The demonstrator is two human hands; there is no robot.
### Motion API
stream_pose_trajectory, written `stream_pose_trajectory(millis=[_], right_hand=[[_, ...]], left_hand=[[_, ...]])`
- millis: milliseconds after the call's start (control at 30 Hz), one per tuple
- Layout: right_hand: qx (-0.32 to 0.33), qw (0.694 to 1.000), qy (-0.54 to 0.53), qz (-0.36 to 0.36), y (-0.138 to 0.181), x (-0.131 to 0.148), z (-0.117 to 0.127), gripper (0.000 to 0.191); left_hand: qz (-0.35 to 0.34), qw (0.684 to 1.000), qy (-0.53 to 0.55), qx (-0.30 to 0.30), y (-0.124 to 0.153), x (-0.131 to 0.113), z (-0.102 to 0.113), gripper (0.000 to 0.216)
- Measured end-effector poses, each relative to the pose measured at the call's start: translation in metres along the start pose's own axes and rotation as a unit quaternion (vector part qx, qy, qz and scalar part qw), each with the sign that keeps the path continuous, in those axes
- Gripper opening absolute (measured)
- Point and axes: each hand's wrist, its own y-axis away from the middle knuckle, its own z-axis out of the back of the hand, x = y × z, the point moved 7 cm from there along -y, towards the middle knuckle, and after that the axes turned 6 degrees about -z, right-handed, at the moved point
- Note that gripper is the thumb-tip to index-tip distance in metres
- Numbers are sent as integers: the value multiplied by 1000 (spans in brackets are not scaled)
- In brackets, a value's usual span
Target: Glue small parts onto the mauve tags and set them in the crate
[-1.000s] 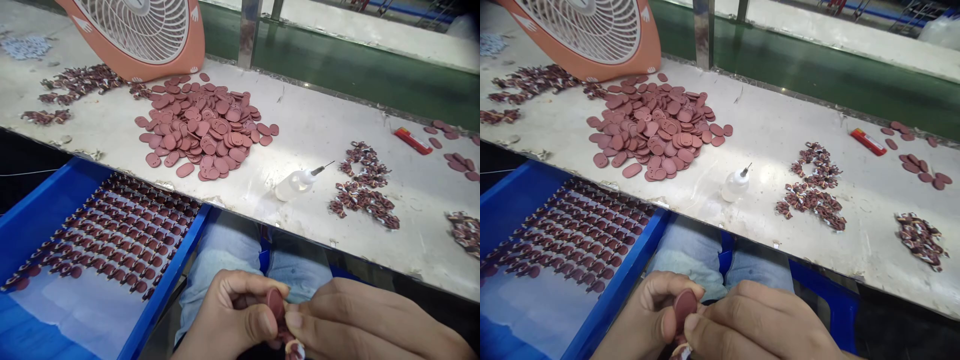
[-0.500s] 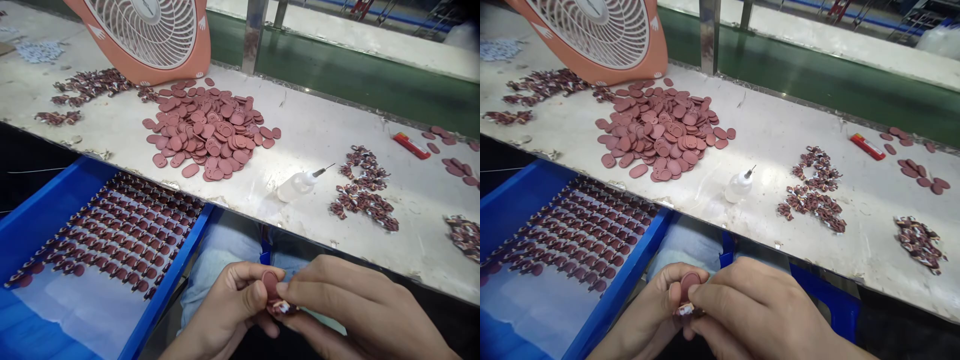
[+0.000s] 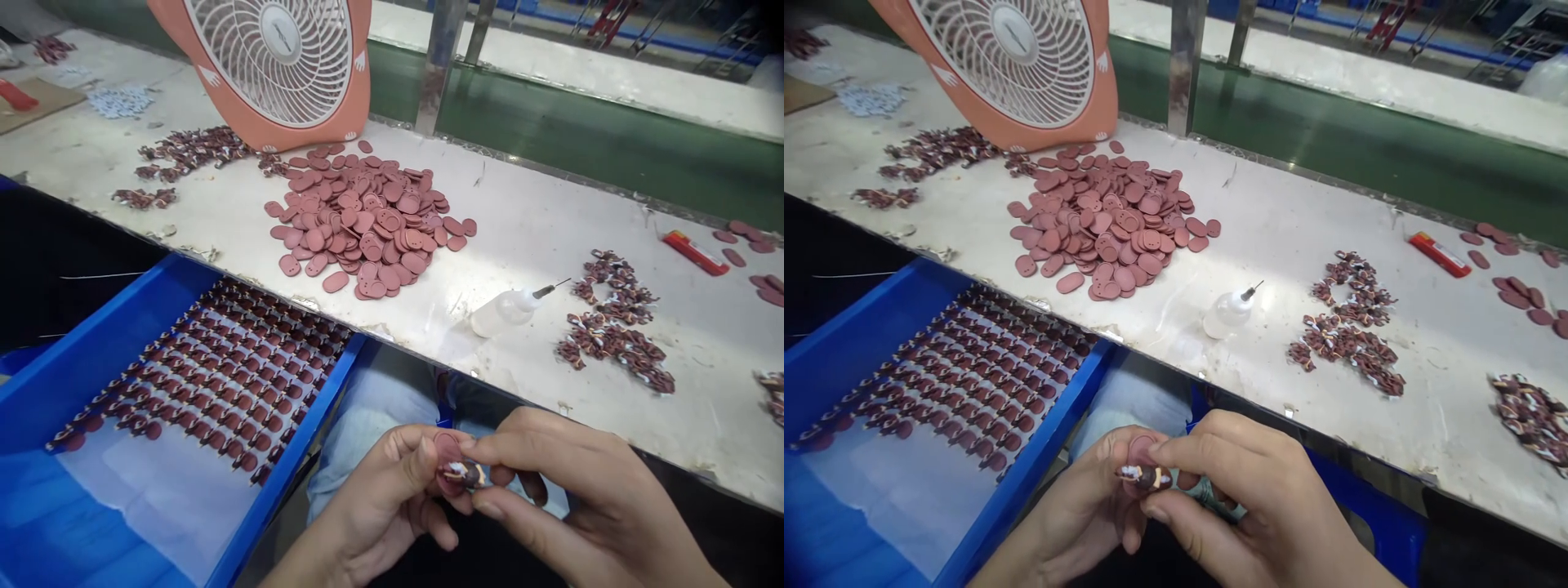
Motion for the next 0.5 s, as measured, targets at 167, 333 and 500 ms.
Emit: stream_pose_trajectory(millis=[167, 333, 500], right_hand=[[10, 1000, 1, 4, -4, -1, -4, 19], [-14, 999, 36, 15, -4, -3, -8, 18], [-123, 970, 199, 73, -3, 0, -17, 18]], left_hand=[[0, 1000, -16, -7, -1, 0, 7, 48], [-2, 1000, -9, 12, -2, -2, 10, 65], [-211, 956, -81, -189, 15, -35, 35, 37]])
